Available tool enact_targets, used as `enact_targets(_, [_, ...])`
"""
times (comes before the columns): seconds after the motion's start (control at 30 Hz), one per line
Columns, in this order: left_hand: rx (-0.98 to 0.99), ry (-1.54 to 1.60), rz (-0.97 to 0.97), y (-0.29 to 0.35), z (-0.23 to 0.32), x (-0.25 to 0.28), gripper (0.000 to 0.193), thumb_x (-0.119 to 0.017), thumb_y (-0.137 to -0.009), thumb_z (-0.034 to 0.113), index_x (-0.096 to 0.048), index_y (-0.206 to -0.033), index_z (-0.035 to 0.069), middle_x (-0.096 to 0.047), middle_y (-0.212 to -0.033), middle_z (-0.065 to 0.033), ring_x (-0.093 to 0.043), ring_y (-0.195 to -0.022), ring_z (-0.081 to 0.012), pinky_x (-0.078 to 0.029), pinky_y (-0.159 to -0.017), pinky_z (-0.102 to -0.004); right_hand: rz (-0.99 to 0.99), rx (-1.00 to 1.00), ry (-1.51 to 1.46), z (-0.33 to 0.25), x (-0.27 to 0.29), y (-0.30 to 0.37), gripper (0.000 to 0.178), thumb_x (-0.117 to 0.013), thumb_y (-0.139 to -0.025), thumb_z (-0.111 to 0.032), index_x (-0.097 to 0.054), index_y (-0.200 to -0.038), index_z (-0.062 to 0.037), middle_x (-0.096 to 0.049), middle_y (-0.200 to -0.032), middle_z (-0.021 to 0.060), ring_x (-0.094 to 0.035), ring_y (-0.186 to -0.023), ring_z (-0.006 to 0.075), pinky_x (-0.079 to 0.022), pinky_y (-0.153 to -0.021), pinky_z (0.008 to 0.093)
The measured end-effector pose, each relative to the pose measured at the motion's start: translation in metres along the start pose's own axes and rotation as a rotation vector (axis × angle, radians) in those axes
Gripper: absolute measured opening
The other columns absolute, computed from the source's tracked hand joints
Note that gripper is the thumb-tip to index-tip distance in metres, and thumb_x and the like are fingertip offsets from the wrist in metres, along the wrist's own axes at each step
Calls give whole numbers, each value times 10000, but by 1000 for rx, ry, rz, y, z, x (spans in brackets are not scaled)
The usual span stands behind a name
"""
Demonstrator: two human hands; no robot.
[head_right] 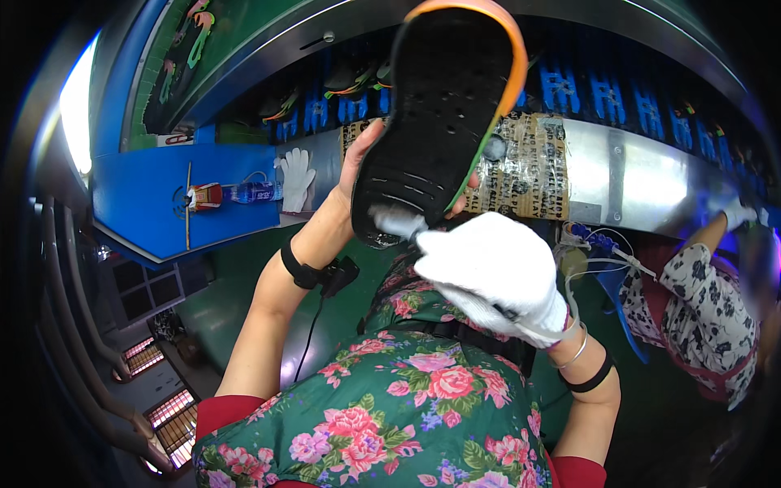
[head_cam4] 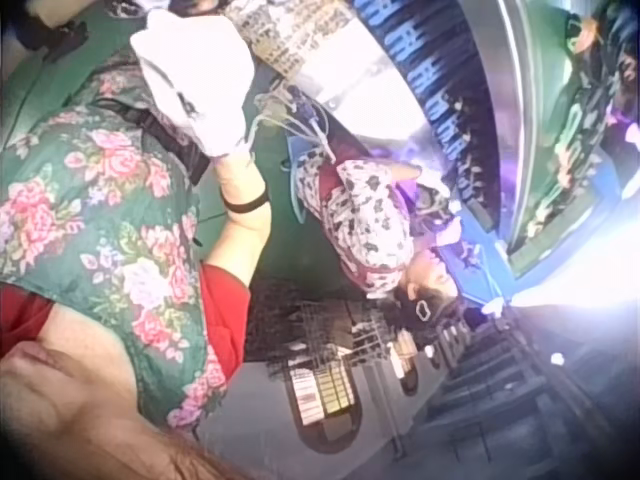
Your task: Apply adhesive or solvent to the bottom of shoe soles using a brush on a manufacturing assembly line.
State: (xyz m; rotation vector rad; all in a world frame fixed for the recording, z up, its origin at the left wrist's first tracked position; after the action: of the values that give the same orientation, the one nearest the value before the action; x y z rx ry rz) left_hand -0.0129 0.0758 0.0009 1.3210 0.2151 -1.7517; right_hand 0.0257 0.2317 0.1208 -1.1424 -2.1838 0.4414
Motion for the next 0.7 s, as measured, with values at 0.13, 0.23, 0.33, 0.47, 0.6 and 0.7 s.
enact_targets(0.13, [69, -113, 53, -3, 7, 23, 864, -451, -992, 633, -327, -1593, 26, -443, -1512, -347, -590, -1252, -499, -497, -1042, -616, -273, 95, 121, -10, -21, 14, 415, -703, -847, -35, -728, -1257, -87, -747, -1220, 113, -730, -990, 287, -586, -911, 404])
enact_targets(0.23, [48, -184, 90, -4, 12, 20, 847, -448, -998, 622, -331, -1595, 33, -424, -1550, -311, -546, -1316, -501, -480, -1067, -632, -188, 44, -130, -12, -22, 12, 384, -815, -783, -59, -768, -1157, -132, -761, -1156, 113, -735, -921, 258, -591, -774, 374])
enact_targets(0.33, [27, -147, 129, -3, 15, 19, 836, -447, -1002, 617, -337, -1595, 39, -405, -1566, -308, -511, -1352, -509, -473, -1074, -641, -41, -86, -203, 6, -10, 9, 307, -851, -767, -58, -796, -1059, -135, -780, -1059, 96, -733, -873, 248, -580, -739, 361])
enact_targets(0.47, [18, -20, 143, -10, 13, 29, 833, -435, -1008, 628, -342, -1596, 44, -412, -1564, -300, -522, -1338, -512, -467, -1074, -653, 15, -159, -95, 3, -19, 1, 213, -861, -754, -41, -793, -927, -144, -791, -954, 74, -739, -812, 226, -575, -723, 342])
enact_targets(0.6, [57, 307, -221, -7, -2, 0, 836, -410, -1019, 656, -360, -1587, 45, -453, -1543, -277, -530, -1340, -485, -444, -1112, -629, 184, -377, -359, 26, -2, 9, 153, -841, -767, -7, -806, -903, -68, -792, -967, 92, -735, -865, 209, -574, -797, 323])
enact_targets(0.7, [-62, 418, 144, -4, -17, 19, 810, -388, -1031, 661, -403, -1567, 53, -536, -1479, -256, -578, -1297, -467, -488, -1049, -656, 161, -173, 95, 24, 26, -16, 200, -842, -770, -22, -796, -956, -79, -786, -969, 87, -734, -851, 220, -575, -779, 324])
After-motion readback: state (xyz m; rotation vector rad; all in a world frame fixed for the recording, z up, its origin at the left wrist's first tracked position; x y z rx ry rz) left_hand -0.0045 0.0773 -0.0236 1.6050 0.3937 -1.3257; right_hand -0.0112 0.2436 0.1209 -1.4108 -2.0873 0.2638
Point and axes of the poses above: each hand's wrist, its own y-axis away from the middle knuckle, its own x-axis out of the back of the hand, z = x × y, the point moved 8 cm from there along -y, towards the middle knuckle
